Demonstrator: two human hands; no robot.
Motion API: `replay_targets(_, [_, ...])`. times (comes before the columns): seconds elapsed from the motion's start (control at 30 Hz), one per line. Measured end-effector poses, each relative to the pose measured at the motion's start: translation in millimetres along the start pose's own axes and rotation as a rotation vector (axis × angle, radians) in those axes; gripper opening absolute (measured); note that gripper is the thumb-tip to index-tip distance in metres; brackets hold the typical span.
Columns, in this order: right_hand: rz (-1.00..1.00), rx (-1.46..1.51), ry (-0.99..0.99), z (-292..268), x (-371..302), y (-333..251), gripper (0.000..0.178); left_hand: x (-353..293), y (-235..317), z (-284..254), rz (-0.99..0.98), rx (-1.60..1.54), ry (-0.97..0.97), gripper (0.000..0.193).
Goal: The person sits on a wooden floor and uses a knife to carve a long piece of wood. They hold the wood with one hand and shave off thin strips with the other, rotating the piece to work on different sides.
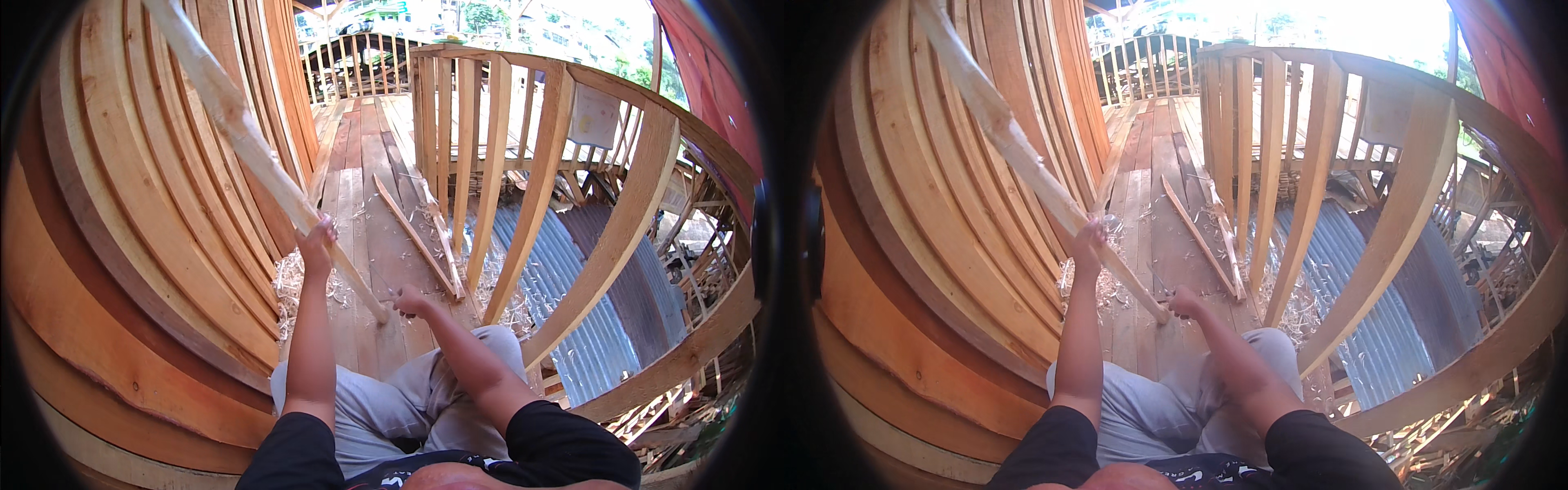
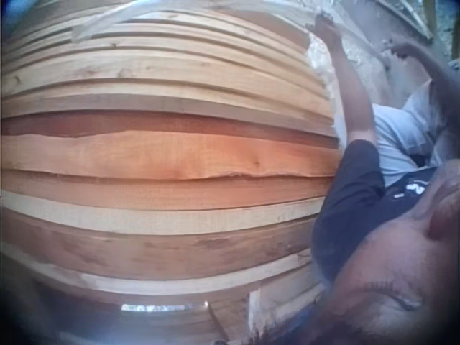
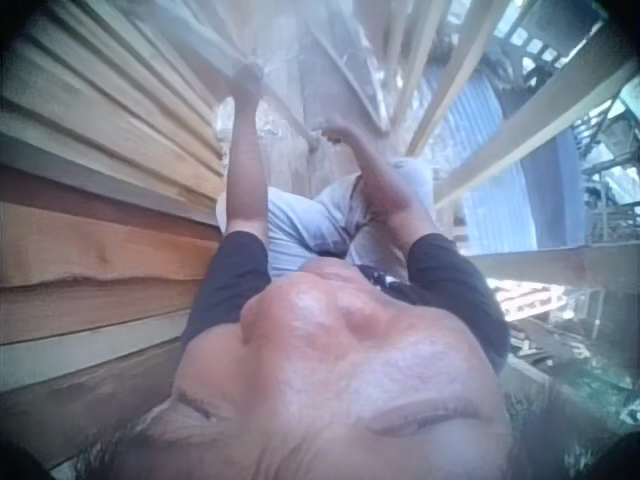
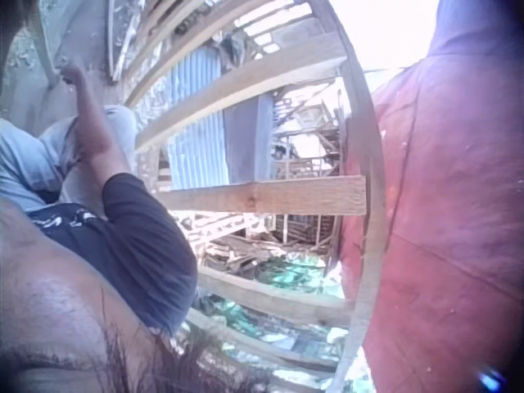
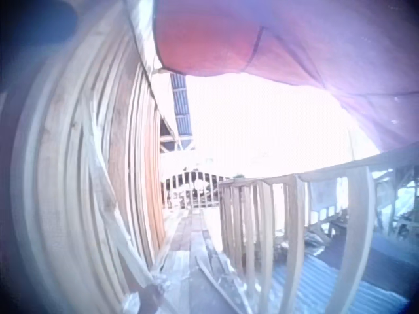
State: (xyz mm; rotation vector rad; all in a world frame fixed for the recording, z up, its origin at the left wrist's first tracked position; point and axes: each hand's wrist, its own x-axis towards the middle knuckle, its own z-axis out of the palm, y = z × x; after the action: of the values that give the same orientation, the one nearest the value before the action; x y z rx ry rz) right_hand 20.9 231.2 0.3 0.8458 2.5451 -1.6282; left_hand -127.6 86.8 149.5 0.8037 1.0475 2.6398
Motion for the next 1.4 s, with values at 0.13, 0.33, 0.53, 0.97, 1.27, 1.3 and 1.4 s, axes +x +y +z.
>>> replay_targets(0.13, [-0.232, -0.001, 0.278, -31, 9, 7, 0.023, -25, 28, 2, 0.096, -0.056, 0.015, 0.021])
replay_targets(0.33, [-0.24, 0.293, 0.149, -19, 26, 18, 0.029, -46, 37, -40, 0.072, -0.035, -0.038, 0.018])
replay_targets(0.53, [-0.316, 0.076, 0.133, -4, 46, -10, 0.03, -60, 42, -26, 0.176, 0.103, -0.067, 0.015])
replay_targets(0.97, [-0.243, 0.071, 0.07, 8, 62, 15, 0.029, -48, 26, -36, 0.186, 0.16, -0.213, 0.016])
replay_targets(1.27, [0.33, -0.028, -0.108, 23, 56, 11, 0.063, -51, 24, -38, 0.198, 0.185, -0.211, 0.016])
replay_targets(1.3, [0.217, -0.142, -0.038, 29, 52, 1, 0.067, -51, 25, -38, 0.198, 0.183, -0.206, 0.016])
replay_targets(1.4, [0.079, -0.136, 0.056, 45, 42, -20, 0.064, -52, 25, -39, 0.227, 0.182, -0.182, 0.016])
